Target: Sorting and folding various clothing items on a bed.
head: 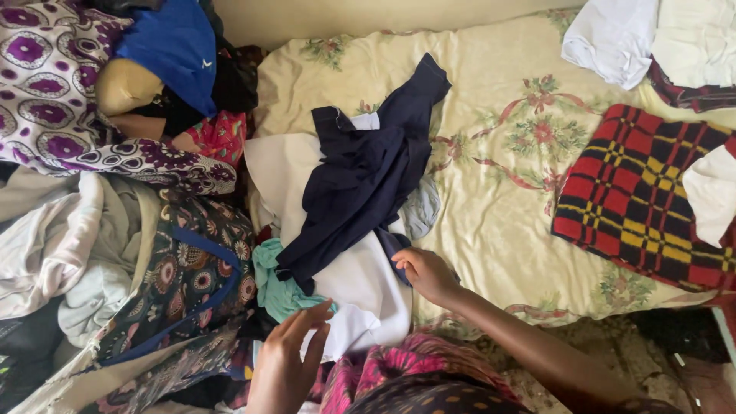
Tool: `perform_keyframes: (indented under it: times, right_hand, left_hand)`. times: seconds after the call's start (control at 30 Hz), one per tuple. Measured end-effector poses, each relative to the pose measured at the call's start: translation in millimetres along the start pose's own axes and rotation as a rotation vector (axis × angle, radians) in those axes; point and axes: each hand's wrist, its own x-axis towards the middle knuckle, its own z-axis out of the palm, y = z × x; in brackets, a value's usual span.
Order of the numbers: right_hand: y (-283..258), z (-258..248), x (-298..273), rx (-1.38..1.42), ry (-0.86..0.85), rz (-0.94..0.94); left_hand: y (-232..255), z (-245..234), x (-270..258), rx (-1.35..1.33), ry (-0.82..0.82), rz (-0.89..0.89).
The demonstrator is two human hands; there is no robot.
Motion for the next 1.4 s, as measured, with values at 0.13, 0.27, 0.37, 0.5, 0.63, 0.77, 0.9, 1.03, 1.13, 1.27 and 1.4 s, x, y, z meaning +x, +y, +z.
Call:
perform_keyframes:
  times: [0.13,0.27,0.37,0.5,0.63,0.77,0.9,1.03,1.13,1.27,1.4]
  right_hand:
    - [-0.1,7.7,25.9,-0.02,0.002,-0.026]
    - [23.4,31.9,69.7,-0.006,-0.039,0.045]
    - [59.4,61.1,109.6,0.037,0.006,0.004]
    - [68.4,79.9,159.1,0.437,-0.083,0.384]
    - [69.6,82.1,195.4,1.1,-0.049,0.844]
    - [125.9,109.5,214.3,1.157,0.067,0.853]
    - [81.5,77.7,177.2,1.223,0.032,0.434]
    - [8.8,23.8,86.8,1.194,-0.007,0.229]
    - [-36.5,-14.3,26.6,1.103,-0.012,0.311]
    - [-46.8,-27.4,-17.1,1.079,0.021,0.326]
    - [-77.7,-39.4,-40.4,1.054,-0.044,0.235]
  left_hand:
    - [-26.2,20.0,-18.6,-0.083,-0.065,-0.054]
    - [-32.7,32.9,-32.7,-0.179,-0.098,-0.189]
    - [-32.9,37.8,-37.3,-0.206,-0.077,-0.18]
    - [-22.1,33.2,-31.9,-0.28,-0.048,-0.212]
    - [-14.7,26.7,-16.3,-0.337,-0.037,-0.252]
    - [-8.6,23.2,-3.2,-0.354,-0.018,-0.19]
    - [1.5,16.9,4.0,-0.288,0.048,-0.207]
    - [-10.0,22.3,7.5,-0.373,0.108,-0.167]
    - [-20.4,30.5,14.3,-0.408,0.112,-0.152]
    - [-17.3,39.0,38.9,-0.508,0.024,-0.265]
    - [-25.9,67.7,67.3,-0.494,0.004,-0.164]
